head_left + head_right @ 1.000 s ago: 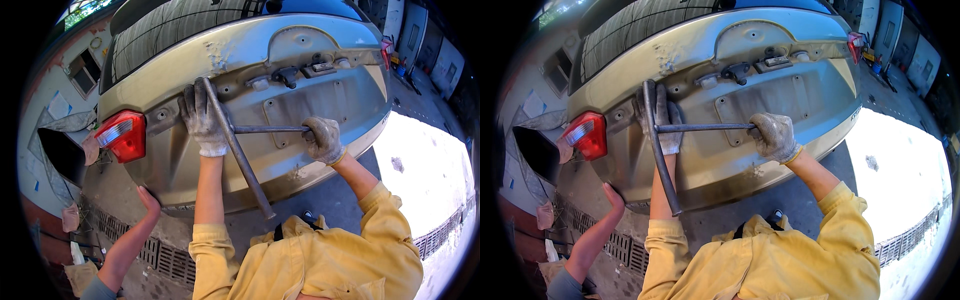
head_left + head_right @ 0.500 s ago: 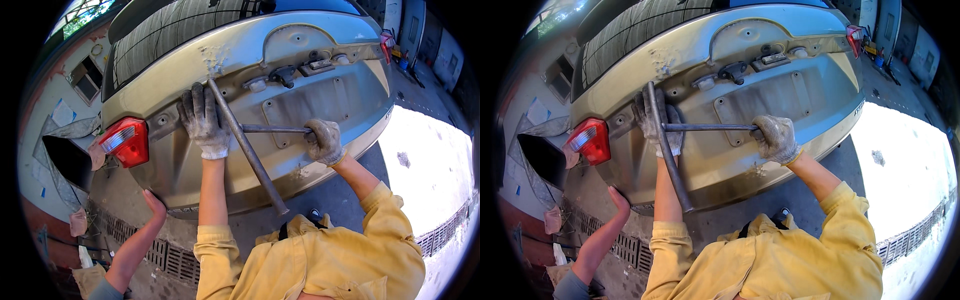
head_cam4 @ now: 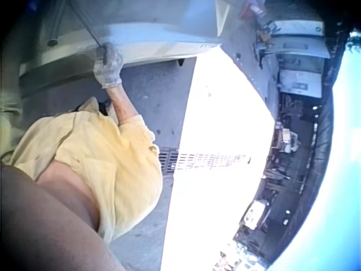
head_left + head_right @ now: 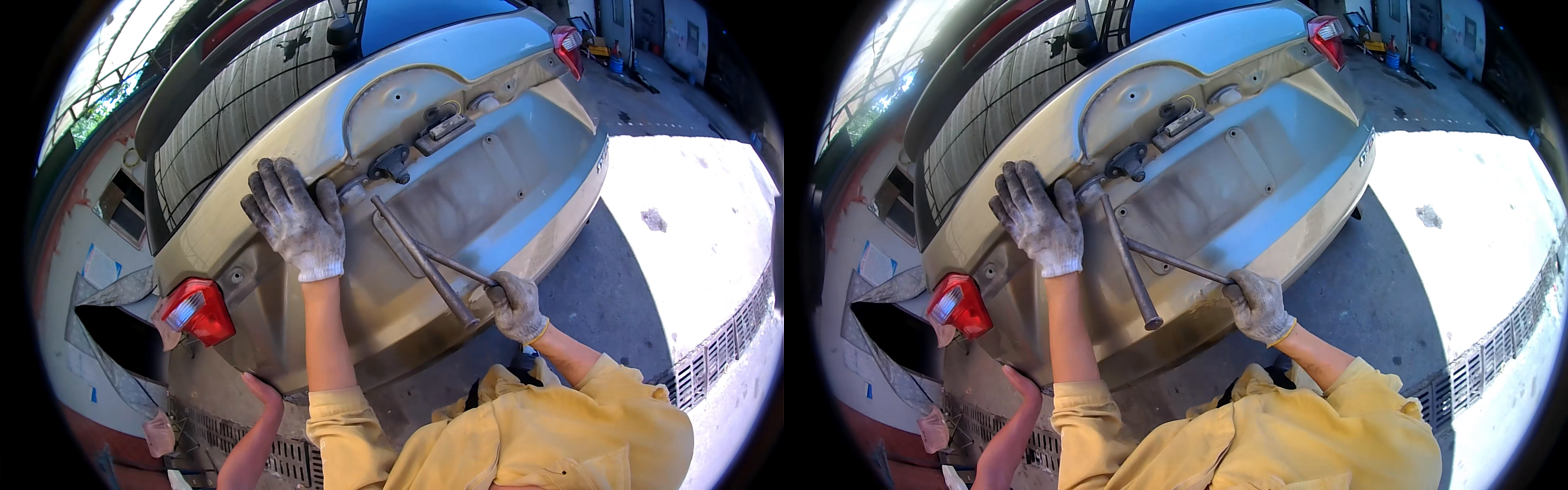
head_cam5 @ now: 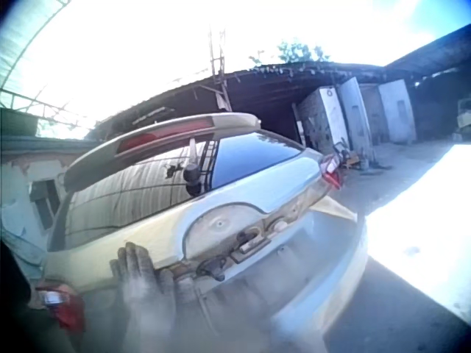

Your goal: The person uses a hammer and a metal bar to pry and detach the rear bumper of a car. They then use a metal rod to manipulate the trunk latch mechanism. Finally, they install a chrome trim piece with a logo onto the rear of the vehicle.

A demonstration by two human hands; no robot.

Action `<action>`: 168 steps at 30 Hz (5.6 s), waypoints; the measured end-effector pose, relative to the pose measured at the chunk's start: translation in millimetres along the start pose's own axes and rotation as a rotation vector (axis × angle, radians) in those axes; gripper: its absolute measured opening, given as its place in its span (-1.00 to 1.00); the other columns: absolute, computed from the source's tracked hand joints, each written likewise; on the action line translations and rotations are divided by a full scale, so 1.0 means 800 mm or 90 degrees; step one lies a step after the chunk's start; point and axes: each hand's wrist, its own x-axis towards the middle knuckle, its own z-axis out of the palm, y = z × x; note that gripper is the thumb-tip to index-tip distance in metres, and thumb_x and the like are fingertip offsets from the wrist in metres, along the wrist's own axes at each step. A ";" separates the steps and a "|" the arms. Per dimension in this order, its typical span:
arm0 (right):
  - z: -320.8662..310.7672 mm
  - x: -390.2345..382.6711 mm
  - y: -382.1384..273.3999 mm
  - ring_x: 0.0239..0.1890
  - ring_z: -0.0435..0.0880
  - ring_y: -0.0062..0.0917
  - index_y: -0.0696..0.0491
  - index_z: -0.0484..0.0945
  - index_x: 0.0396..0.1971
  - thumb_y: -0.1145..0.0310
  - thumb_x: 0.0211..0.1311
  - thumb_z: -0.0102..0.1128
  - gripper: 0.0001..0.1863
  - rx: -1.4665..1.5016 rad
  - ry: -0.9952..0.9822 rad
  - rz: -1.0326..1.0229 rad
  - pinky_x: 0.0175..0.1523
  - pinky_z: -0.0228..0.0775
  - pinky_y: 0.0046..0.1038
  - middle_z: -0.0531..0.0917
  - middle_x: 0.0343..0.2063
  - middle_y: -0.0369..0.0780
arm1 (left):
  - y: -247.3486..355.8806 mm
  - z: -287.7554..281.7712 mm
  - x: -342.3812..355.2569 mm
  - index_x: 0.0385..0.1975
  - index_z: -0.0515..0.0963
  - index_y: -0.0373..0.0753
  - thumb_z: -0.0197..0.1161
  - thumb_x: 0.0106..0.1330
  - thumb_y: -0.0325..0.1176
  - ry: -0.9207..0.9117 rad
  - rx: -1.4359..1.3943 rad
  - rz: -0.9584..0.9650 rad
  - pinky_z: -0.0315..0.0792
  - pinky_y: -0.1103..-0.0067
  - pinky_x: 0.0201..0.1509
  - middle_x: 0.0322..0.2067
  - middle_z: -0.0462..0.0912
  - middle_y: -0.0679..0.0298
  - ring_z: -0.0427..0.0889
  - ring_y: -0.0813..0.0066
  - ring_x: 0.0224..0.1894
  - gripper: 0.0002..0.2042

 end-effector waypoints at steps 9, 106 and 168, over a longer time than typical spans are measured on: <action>-0.027 -0.033 -0.001 -0.59 0.64 -0.23 0.16 0.60 -0.21 0.20 0.50 0.14 -0.71 -0.012 0.059 0.102 -0.44 0.45 -0.34 0.63 -0.56 -0.12 | 0.059 0.002 0.026 0.32 0.41 -0.30 0.27 0.34 -0.03 -0.115 -0.075 0.161 0.08 -0.02 0.51 0.39 0.37 -0.06 0.31 -0.14 0.43 -0.36; -0.222 0.025 0.228 -0.71 0.20 -0.80 0.09 0.49 -0.23 -0.06 0.53 0.09 -0.56 0.452 -0.096 0.485 -0.63 -0.05 -0.64 0.36 -0.65 -0.42 | 0.301 0.045 0.066 0.34 0.44 -0.16 0.39 0.29 -0.06 -0.170 -0.065 -0.031 0.10 -0.09 0.49 0.35 0.42 -0.05 0.35 -0.17 0.40 -0.37; -0.319 -0.143 0.487 -0.79 0.28 -0.72 -0.20 0.20 -0.71 0.35 0.36 -0.14 -0.63 0.734 0.350 1.369 -0.63 0.30 -0.70 0.23 -0.82 -0.52 | 0.439 -0.054 -0.375 0.06 0.49 -0.01 0.12 0.27 0.43 0.203 -0.969 -1.443 0.55 0.25 -0.04 -0.15 0.52 0.38 0.50 0.35 -0.23 -0.36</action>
